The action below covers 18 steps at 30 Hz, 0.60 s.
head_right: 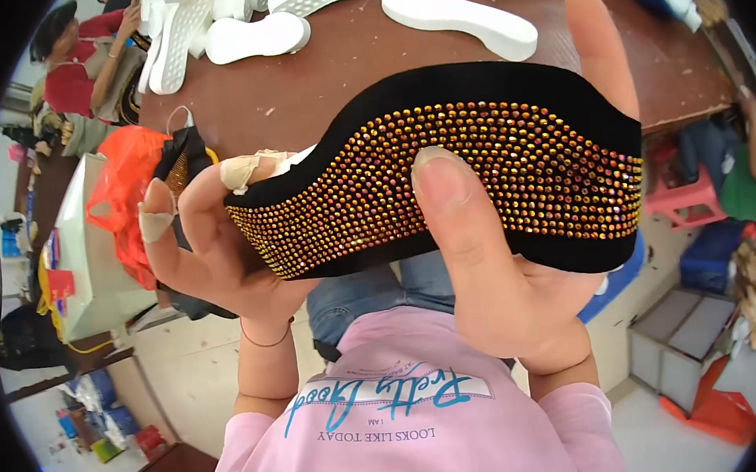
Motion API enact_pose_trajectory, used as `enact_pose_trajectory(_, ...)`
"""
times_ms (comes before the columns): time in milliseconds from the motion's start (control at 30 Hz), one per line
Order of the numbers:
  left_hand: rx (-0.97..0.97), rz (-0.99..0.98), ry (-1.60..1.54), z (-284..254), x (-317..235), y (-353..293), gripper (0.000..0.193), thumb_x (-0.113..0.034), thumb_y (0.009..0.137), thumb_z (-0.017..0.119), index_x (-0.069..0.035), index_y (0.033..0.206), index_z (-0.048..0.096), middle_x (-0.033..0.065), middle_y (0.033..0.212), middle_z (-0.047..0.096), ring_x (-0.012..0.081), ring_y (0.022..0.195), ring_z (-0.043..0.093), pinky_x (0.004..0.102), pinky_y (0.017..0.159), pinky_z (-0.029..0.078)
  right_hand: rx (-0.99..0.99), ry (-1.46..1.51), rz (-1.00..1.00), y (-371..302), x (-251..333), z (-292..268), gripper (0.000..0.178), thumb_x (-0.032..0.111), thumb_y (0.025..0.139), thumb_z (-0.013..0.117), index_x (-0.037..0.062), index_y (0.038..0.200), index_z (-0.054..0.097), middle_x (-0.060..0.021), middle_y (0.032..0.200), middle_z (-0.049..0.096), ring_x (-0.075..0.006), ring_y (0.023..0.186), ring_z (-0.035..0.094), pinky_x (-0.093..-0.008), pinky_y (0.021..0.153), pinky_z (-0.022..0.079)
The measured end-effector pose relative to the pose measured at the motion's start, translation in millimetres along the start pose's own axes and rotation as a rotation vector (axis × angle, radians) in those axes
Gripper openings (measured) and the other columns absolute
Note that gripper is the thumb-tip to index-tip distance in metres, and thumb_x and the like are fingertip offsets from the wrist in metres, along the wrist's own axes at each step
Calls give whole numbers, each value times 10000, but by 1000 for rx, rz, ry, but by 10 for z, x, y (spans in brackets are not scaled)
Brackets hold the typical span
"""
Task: Attaching a black decorative strip with yellow beads to a white shoe upper.
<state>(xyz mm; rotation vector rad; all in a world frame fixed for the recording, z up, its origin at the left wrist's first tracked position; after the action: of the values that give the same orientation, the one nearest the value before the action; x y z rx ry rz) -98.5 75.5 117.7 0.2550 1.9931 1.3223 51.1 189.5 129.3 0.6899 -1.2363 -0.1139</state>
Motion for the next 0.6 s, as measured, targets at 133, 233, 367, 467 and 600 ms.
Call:
enact_pose_trajectory(133,-156,51,-160,-194,47,-68,823,6,647,796,44,1324,329,194,1027,635,215,778,622,254,672,512,41,-183,-158,53,217,134,649,48,831,513,-15,1434,282,-100,1024,636,-140,814,608,-213,802,466)
enact_pose_trajectory(233,-250,69,-270,-311,106,-170,754,14,639,798,68,1275,396,204,1030,634,213,784,623,251,678,512,81,-318,-278,61,314,282,642,54,829,516,-17,1428,296,-101,1012,638,-142,803,610,-207,795,466)
enact_pose_trajectory(367,-344,49,-308,-465,173,-313,749,10,657,785,14,1285,377,203,1019,627,221,795,622,271,688,519,149,-200,-48,1,64,463,642,64,824,524,-25,1421,303,-110,994,642,-151,791,618,-205,795,475)
enact_pose_trajectory(467,-395,37,-316,-572,179,-365,747,7,672,775,-27,1293,363,202,1011,622,228,803,622,286,695,524,163,-101,46,-93,-20,648,649,74,825,533,-30,1420,298,-114,1002,639,-149,791,617,-200,787,474)
enact_pose_trajectory(600,-449,29,-316,-734,86,-447,747,2,690,763,-81,1303,344,201,1000,615,236,814,622,306,704,530,198,27,151,-165,-99,801,662,93,828,547,-31,1424,285,-116,1011,635,-147,795,616,-202,780,480)
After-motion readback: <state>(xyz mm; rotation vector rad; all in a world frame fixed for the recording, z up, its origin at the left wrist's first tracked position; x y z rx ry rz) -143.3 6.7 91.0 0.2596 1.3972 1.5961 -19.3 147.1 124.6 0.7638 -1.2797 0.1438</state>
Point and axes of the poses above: each hand's wrist, its own y-axis towards the middle knuckle, its own z-axis out of the palm, x = y × z, the point moved 8 cm from there along y, towards the middle knuckle
